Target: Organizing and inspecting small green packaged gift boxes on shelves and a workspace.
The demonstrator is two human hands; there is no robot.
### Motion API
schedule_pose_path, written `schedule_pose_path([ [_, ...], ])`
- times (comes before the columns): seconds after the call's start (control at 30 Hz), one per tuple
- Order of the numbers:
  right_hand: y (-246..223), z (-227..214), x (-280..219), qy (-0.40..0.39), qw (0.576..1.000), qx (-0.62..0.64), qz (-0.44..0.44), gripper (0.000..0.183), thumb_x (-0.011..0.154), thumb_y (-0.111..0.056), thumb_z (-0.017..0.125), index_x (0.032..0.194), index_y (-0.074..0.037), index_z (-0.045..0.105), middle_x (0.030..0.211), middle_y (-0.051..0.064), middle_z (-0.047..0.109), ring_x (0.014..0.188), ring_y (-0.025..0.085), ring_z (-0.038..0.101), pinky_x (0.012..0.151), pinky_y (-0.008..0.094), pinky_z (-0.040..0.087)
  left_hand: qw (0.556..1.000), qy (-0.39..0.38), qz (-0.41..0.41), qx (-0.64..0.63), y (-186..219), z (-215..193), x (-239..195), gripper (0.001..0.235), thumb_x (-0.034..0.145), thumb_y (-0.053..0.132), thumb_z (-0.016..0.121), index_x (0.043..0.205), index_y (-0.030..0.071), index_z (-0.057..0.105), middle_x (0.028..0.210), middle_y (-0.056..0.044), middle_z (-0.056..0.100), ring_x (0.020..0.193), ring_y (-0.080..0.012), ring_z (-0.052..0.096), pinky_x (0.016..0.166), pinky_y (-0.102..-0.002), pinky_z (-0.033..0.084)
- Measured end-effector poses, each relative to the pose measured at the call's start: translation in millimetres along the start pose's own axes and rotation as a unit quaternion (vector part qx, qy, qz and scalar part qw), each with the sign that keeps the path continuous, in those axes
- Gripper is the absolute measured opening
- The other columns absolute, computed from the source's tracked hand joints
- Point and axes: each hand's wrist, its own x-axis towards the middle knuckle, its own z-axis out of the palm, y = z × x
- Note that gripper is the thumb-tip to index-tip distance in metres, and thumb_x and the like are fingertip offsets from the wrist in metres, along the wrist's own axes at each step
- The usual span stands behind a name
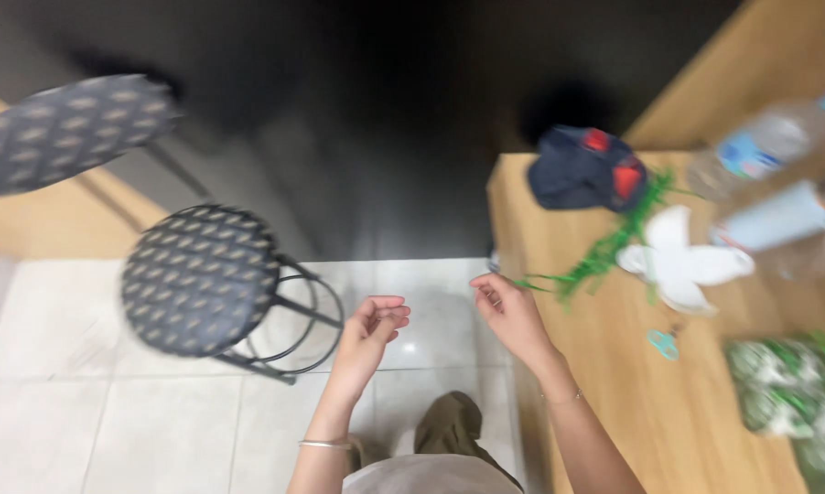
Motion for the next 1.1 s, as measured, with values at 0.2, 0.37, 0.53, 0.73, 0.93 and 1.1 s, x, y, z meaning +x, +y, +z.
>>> schedule_pose_path([
  [0.2, -120, 114, 16, -0.168, 0.983, -0.031, -0.064, 0.019, 0.094, -0.016, 0.065, 0.111, -0.009, 0.071, 0.092, 0.009, 0.077, 0.079, 0.020, 0.073, 0.072, 0.033, 0.058, 0.990, 0.104, 0.076, -0.066, 3, -137, -56, 0.028, 0.097, 0.011, 0.057, 0.124, 0.005, 0.063, 0.118, -0.007, 0.074, 0.107, -0.0144, 0.069, 0.091, -0.029, 0.052],
  [0.37, -199, 218, 14, -0.256, 0.954, -0.045, -0.147, 0.020, 0.093, -0.017, 0.065, 0.111, -0.009, 0.070, 0.093, 0.008, 0.076, 0.077, 0.020, 0.072, 0.071, 0.034, 0.058, 0.966, 0.234, 0.099, -0.058, 27, -239, -128, 0.028, 0.097, 0.014, 0.058, 0.122, 0.005, 0.065, 0.117, -0.007, 0.076, 0.105, -0.0146, 0.070, 0.089, -0.030, 0.052],
  [0.53, -273, 317, 4, -0.324, 0.925, -0.061, -0.189, 0.020, 0.093, -0.018, 0.066, 0.111, -0.009, 0.071, 0.091, 0.007, 0.077, 0.075, 0.020, 0.072, 0.070, 0.034, 0.058, 0.927, 0.338, 0.134, -0.093, 24, -326, -195, 0.028, 0.097, 0.018, 0.060, 0.121, 0.005, 0.066, 0.115, -0.008, 0.075, 0.105, -0.0161, 0.070, 0.093, -0.031, 0.053],
  [0.73, -336, 420, -10, -0.422, 0.865, -0.016, -0.271, 0.023, 0.093, -0.017, 0.066, 0.115, -0.009, 0.069, 0.087, 0.008, 0.077, 0.073, 0.018, 0.072, 0.069, 0.032, 0.059, 0.863, 0.471, 0.130, -0.127, 13, -382, -264, 0.029, 0.096, 0.021, 0.061, 0.121, 0.007, 0.066, 0.114, -0.007, 0.076, 0.107, -0.0157, 0.071, 0.093, -0.032, 0.054],
  [0.93, -403, 521, -18, -0.505, 0.797, -0.058, -0.326, 0.026, 0.093, -0.017, 0.066, 0.118, -0.010, 0.068, 0.087, 0.008, 0.075, 0.070, 0.019, 0.072, 0.067, 0.033, 0.058, 0.799, 0.563, 0.127, -0.170, -14, -433, -307, 0.028, 0.095, 0.021, 0.061, 0.120, 0.007, 0.066, 0.115, -0.006, 0.076, 0.106, -0.0157, 0.070, 0.093, -0.032, 0.054],
  [1.1, -464, 621, -31, -0.563, 0.722, -0.024, -0.403, 0.025, 0.094, -0.018, 0.065, 0.118, -0.009, 0.068, 0.086, 0.008, 0.075, 0.073, 0.018, 0.071, 0.068, 0.033, 0.058, 0.734, 0.643, 0.120, -0.185, -19, -486, -340, 0.028, 0.095, 0.020, 0.061, 0.120, 0.007, 0.066, 0.113, -0.005, 0.076, 0.105, -0.0138, 0.071, 0.091, -0.030, 0.054],
])
